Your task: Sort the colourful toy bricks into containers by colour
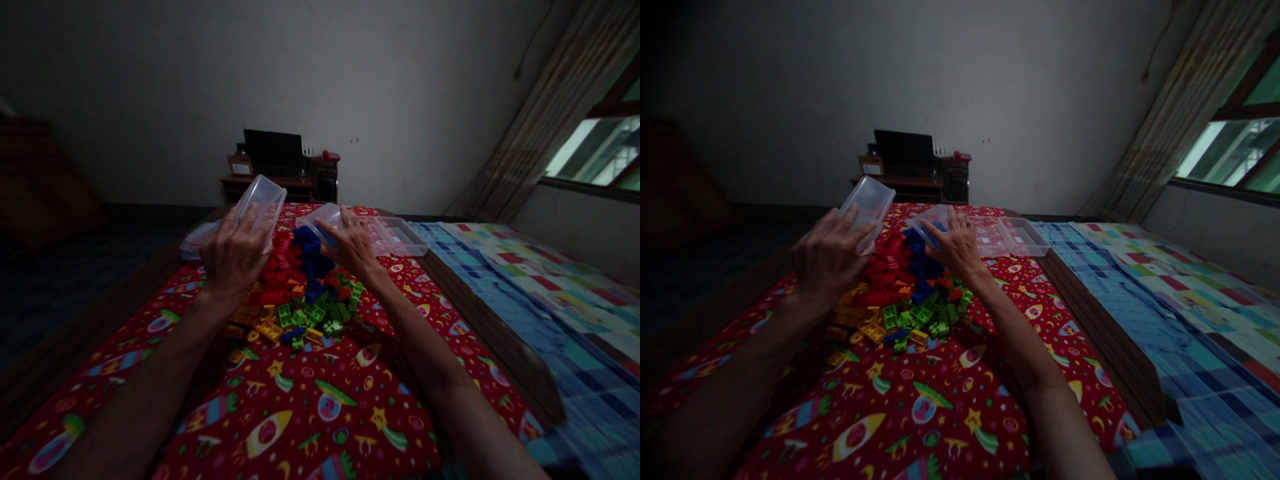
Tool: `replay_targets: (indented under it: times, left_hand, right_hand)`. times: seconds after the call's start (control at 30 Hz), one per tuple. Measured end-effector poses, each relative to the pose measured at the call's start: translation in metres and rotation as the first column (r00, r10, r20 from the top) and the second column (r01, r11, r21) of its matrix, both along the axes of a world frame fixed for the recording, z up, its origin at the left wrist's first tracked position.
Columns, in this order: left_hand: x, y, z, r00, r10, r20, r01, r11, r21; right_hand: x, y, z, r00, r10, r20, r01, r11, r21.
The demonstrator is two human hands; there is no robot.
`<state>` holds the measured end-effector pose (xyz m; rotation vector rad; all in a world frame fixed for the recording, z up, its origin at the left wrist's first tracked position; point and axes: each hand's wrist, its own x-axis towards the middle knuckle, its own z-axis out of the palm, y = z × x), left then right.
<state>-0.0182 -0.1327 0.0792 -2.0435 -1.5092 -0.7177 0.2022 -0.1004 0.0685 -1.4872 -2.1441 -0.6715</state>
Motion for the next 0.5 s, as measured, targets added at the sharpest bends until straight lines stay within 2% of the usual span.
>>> replay_targets:
  times: [0.27, 0.5]
  left_hand:
    - [-0.001, 0.001, 0.0, 0.998, -0.024, 0.052, 0.024, 1.0, 0.008]
    - [0.002, 0.0, 0.001, 0.997, -0.039, 0.066, 0.039, 0.999, -0.004]
  right_hand:
    - [0.002, 0.002, -0.002, 0.999, 0.031, -0.013, -0.031, 0.999, 0.038]
    - [-0.012, -0.002, -0.009, 0.994, 0.101, 0.038, -0.102, 0.994, 0.035]
